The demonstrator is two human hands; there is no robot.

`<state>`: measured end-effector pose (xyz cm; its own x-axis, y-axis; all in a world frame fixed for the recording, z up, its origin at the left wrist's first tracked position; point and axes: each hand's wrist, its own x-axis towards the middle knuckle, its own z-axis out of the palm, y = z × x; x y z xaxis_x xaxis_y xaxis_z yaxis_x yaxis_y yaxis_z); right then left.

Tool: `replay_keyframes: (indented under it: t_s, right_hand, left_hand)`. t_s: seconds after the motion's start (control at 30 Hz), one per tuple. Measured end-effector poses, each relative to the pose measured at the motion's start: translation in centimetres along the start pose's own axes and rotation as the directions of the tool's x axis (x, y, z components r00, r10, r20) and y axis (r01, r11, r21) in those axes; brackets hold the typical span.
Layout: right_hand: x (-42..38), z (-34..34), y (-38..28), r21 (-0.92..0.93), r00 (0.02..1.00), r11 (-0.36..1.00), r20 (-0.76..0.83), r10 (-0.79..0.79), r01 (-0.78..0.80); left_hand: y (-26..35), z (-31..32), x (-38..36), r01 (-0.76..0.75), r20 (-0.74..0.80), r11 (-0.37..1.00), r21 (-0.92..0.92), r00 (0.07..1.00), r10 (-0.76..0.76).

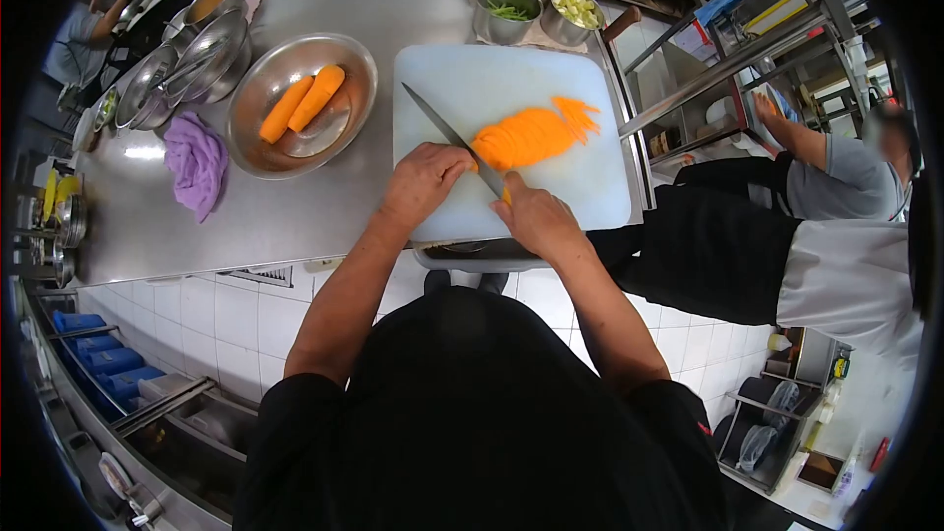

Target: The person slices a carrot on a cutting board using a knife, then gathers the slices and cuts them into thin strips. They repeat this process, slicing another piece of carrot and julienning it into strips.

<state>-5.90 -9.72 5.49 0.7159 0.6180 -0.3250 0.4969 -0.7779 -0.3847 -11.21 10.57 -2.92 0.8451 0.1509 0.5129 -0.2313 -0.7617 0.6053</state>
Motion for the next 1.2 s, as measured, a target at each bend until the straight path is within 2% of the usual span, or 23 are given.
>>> replay_keyframes:
  t_s: [0.1, 0.2, 0.5, 0.6, 0.77, 1.0, 1.2]
  right_hand:
    - [0.6, 0.8, 0.4, 0.038, 0.999, 0.999, -0.034, -0.012, 0.014]
    - [1.4, 0.3, 1.2, 0.070, 0.999, 0.997, 0.033, -0.013, 0.011]
    - [0.3, 0.5, -0.8, -0.015, 0.998, 0.998, 0.027, 0.060, -0.060]
    - [0.6, 0.5, 0.1, 0.039, 1.000, 0.999, -0.003, 0.014, -0.014]
    - [-0.1, -0.9, -0.3, 0.005, 1.000, 1.000, -0.010, 0.008, -0.008]
    - [-1.3, -1.9, -0.7, -0.067, 0.997, 0.998, -0.074, -0.009, 0.004]
    - [-1.8, -1.7, -0.5, -0.040, 0.995, 0.999, -0.095, -0.018, 0.015]
  left_hand:
    - [-0.1, 0.1, 0.1, -0.006, 0.027, 1.000, 0.016, 1.000, 0.006]
    - [-0.1, 0.2, 0.0, -0.040, 0.010, 0.999, 0.031, 0.999, 0.040]
    - [0.0, 0.1, -0.1, -0.023, 0.004, 0.999, 0.025, 1.000, 0.023]
    - [-0.2, 0.2, 0.0, -0.075, -0.019, 0.997, 0.035, 0.997, 0.076]
    - [-0.2, 0.1, 0.2, -0.096, -0.005, 0.995, 0.042, 0.995, 0.096]
    - [0.2, -0.1, 0.2, -0.052, 0.010, 0.998, 0.028, 0.999, 0.052]
    - [0.3, -0.1, 0.3, -0.070, -0.013, 0.997, 0.027, 0.997, 0.070]
